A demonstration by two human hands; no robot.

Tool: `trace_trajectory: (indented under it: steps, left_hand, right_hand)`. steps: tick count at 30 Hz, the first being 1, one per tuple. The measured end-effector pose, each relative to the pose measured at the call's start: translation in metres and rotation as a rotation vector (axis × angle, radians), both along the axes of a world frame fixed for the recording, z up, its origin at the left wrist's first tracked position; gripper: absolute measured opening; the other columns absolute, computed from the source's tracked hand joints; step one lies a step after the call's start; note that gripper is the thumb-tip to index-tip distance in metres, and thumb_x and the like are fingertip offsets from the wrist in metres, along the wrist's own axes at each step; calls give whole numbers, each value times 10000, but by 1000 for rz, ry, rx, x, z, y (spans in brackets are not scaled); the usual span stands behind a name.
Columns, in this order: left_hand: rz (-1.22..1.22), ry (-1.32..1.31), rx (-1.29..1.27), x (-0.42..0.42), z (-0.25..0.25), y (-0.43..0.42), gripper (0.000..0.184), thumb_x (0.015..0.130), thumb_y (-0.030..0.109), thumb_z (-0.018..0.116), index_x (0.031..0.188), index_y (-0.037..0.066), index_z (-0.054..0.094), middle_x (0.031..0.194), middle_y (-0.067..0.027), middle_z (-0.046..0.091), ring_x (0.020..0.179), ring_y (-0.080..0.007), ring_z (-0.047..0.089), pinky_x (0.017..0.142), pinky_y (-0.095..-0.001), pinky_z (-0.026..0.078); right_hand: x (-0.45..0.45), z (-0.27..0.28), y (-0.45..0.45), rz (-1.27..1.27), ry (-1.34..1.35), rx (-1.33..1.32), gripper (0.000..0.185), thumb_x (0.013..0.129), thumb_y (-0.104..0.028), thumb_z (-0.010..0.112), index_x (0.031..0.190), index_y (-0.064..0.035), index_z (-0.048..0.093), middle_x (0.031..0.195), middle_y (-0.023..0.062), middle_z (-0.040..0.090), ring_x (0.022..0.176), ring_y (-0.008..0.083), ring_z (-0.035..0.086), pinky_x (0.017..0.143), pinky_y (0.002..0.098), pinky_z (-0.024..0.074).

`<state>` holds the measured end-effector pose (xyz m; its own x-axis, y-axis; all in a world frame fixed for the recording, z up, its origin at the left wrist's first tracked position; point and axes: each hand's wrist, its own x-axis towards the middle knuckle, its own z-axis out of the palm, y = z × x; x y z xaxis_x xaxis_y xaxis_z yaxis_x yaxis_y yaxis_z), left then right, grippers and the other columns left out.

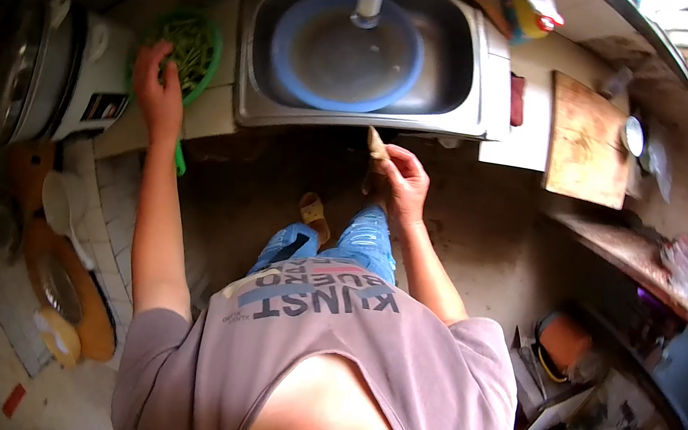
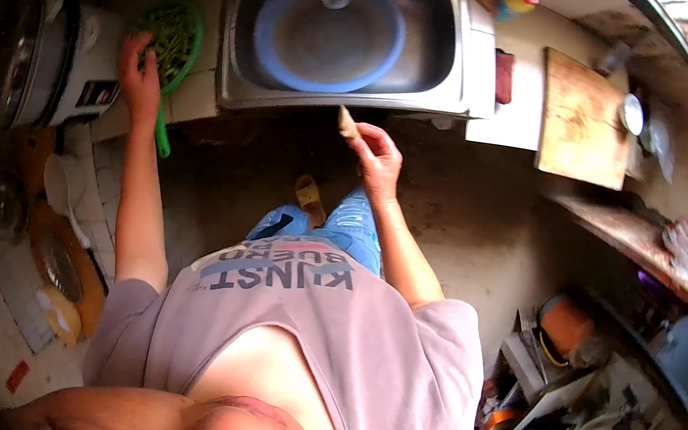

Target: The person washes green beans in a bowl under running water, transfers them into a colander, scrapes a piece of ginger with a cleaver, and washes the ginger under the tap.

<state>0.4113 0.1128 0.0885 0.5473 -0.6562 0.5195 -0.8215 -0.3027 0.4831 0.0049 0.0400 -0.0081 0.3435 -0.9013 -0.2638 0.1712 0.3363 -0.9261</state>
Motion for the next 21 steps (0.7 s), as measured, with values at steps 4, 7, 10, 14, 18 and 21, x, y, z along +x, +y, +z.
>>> trace_trajectory:
  steps: [4,7,10,14,18,21]
  left_hand:
    - [-468,1012,39,-143,-22,-22,210,941,163,537,1132,87,576,1079,-9,592,1073,-136,522,958,-289,390]
    - [-487,1577,106,-230,-30,-39,315,934,182,561,1201,20,525,1114,-24,586,1061,-128,528,962,-280,397]
    - [-466,1942,-99,-270,-28,-61,289,934,162,553,1191,31,532,1113,-29,581,1036,-120,546,939,-286,435]
    - [-501,1964,-137,-283,-17,-85,244,933,156,551,1150,42,550,1074,-27,589,1002,-120,561,915,-304,462]
    - [-541,1899,-135,-294,6,-108,250,932,165,554,1149,42,548,1054,-33,600,985,-137,574,895,-315,477]
    - [-461,1879,-190,-295,6,-126,241,937,171,546,1141,42,550,1053,-52,612,953,-146,592,864,-312,493]
  right_hand:
    - [16,30,-13,-30,-71,-52,216,829,-9,656,1042,-5,621,982,41,647,883,107,604,815,250,497]
    - [26,48,-22,-73,-122,-73,184,829,7,652,1009,-8,618,987,43,645,919,112,598,857,261,480]
    - [21,59,-37,-56,-22,-205,156,836,-3,646,987,4,606,996,42,616,904,107,588,830,244,479]
    - [3,68,-62,-11,116,-357,161,817,-13,661,966,2,602,976,44,597,842,94,582,741,228,487]
    - [-14,95,-98,64,191,-513,179,792,-19,679,955,-3,608,959,52,602,791,96,578,673,223,476]
    - [-22,108,-138,286,138,-650,204,767,-25,694,959,-25,624,931,64,608,773,124,584,645,229,468]
